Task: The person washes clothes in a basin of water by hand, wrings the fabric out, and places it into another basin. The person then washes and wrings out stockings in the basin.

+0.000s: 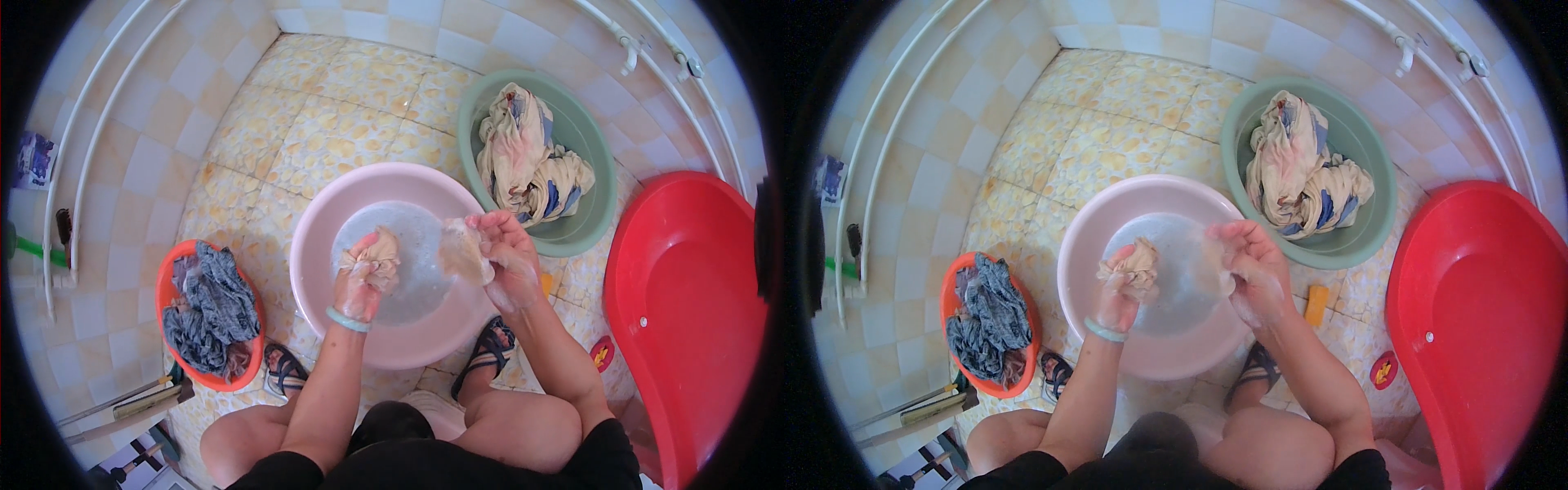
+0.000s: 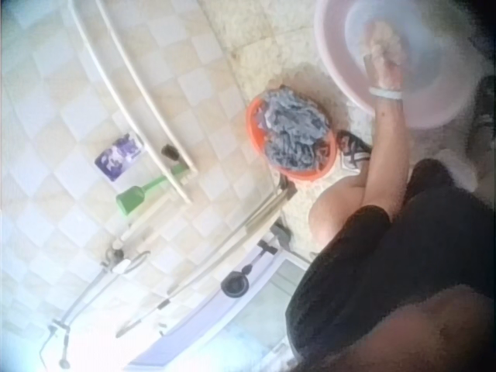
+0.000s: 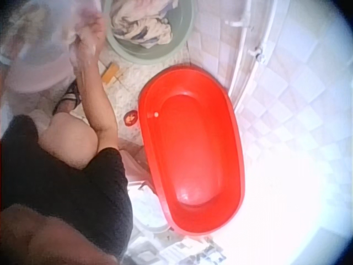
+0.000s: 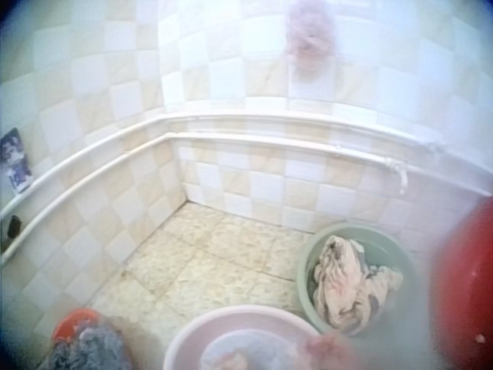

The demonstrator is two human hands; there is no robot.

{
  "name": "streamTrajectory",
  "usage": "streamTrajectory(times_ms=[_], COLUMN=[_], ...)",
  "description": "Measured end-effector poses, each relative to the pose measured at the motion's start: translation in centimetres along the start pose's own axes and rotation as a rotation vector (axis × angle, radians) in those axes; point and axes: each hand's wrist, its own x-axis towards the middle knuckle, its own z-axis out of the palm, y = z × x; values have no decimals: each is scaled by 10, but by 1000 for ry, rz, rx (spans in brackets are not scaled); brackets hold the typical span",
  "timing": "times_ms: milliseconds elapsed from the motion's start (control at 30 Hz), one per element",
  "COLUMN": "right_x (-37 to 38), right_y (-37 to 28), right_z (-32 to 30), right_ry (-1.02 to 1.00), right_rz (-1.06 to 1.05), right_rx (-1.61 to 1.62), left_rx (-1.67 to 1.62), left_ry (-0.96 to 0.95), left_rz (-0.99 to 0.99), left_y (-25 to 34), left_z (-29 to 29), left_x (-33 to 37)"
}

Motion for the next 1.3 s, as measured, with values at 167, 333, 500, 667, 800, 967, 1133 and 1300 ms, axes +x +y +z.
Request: streamTrajectory(times_ms=[167, 333, 500, 667, 800, 967, 1133, 1300], right_x=[-15, -2, 0, 3, 1, 0, -1, 0], right_y=[1, 7, 13, 10, 8, 10, 23, 52], right_z=[40, 19, 12, 5, 9, 4, -7, -17], right_ry=[-111, -64, -137, -52, -26, -42, -76, 121], right_rz=[142, 160, 106, -60, -54, 31, 116, 442], right_rx=[36, -107, -230, -289, -231, -249, -324, -207], left_rx=[66, -234, 50, -5, -22, -13, -103, -98], left_ry=[-61, -327, -355, -115, -119, -129, -131, -125], left_rz=[-43, -331, -91, -130, -142, -163, -116, -155], left_y=[-3, 4, 0, -8, -1, 4, 4, 6], left_z=[5, 35, 28, 29, 34, 40, 39, 40], left_x=[-8, -22, -16, -17, -18, -19, -20, -23])
